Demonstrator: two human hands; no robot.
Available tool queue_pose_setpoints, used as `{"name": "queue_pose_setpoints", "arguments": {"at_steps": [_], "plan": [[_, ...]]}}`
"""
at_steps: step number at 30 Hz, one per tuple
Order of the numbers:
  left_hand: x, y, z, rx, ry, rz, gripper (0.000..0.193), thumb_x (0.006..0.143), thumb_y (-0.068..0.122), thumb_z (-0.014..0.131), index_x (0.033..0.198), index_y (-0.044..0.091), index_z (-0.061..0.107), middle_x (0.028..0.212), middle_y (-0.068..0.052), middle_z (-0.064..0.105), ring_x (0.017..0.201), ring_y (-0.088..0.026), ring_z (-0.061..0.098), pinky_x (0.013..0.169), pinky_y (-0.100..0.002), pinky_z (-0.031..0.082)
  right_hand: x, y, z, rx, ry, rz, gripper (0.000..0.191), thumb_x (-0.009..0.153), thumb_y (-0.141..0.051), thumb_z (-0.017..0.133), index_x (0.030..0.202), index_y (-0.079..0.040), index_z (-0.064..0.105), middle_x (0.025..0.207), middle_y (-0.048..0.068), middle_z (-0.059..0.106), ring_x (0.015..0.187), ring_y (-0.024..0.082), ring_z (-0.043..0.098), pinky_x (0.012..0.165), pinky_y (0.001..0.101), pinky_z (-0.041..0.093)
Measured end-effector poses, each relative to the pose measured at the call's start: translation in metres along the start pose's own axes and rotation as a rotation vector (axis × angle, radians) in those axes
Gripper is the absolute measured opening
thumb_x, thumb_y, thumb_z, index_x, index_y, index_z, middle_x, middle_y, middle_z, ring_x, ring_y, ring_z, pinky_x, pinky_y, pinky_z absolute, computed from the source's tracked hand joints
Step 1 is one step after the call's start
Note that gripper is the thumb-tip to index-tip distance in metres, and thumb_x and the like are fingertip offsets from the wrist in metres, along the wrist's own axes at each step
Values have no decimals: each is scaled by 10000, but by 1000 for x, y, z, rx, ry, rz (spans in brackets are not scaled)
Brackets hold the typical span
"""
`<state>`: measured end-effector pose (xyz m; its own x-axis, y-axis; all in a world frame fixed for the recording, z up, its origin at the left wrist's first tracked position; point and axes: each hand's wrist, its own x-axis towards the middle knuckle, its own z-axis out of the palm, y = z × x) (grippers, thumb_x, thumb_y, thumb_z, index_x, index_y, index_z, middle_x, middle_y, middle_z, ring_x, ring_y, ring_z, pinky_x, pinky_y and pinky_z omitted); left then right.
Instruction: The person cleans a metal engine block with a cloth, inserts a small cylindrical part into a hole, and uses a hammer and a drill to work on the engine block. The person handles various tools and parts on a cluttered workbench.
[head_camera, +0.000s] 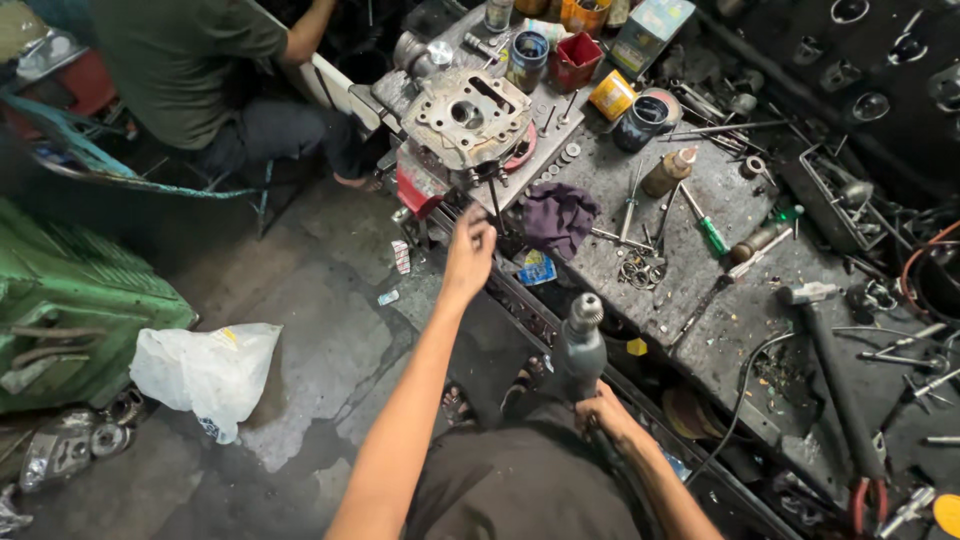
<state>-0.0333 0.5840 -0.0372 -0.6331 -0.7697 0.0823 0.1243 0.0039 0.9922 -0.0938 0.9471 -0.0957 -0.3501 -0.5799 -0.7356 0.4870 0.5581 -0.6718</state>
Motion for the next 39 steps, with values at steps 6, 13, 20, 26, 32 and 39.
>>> {"name": "queue_pose_setpoints", "arguments": {"at_steps": [6,13,20,26,32,39], "plan": [[44,-11,18,308,-78,0,295,1023,139,653,1282,4,619,1080,-118,746,974,-215,712,866,-358,553,34,-18,1,-119,52,63,561,683,-16,589,1234,-106,540,609,102,574,464,217,567,430,364,473],[18,-23,43,-110,-188,-291,245,1059,173,537,1228,25,631,1111,-54,759,960,-129,682,775,-293,547,70,-44,-5,-191,-3,90,484,695,-89,619,1171,-9,580,670,99,605,465,208,551,422,361,465],[14,-46,53,-182,-191,-131,197,1073,163,546,1201,35,624,1116,-60,759,1060,-130,717,880,-297,573,101,-70,-21,-294,-53,56,445,705,-114,645,1113,57,600,683,76,602,535,197,567,473,344,465],[12,-29,55,237,-79,-87,201,1011,141,624,1160,46,721,1048,-72,777,981,-123,717,874,-314,564,114,-101,-25,-215,-145,19,418,687,-52,621,1103,-10,626,730,66,673,625,174,622,552,307,487],[18,-28,65,-77,-51,-141,295,958,191,649,1232,81,651,1121,-6,749,1003,-70,679,910,-284,542,120,-125,-33,-201,-229,64,308,688,-34,652,993,-5,620,718,106,668,600,209,626,556,344,513],[10,-52,123,-245,243,-330,213,871,248,820,901,78,695,815,-12,720,763,-110,672,735,-276,539,134,-118,-32,-226,-245,24,192,744,-127,812,857,-106,659,705,-10,641,613,108,585,595,267,473]]}}
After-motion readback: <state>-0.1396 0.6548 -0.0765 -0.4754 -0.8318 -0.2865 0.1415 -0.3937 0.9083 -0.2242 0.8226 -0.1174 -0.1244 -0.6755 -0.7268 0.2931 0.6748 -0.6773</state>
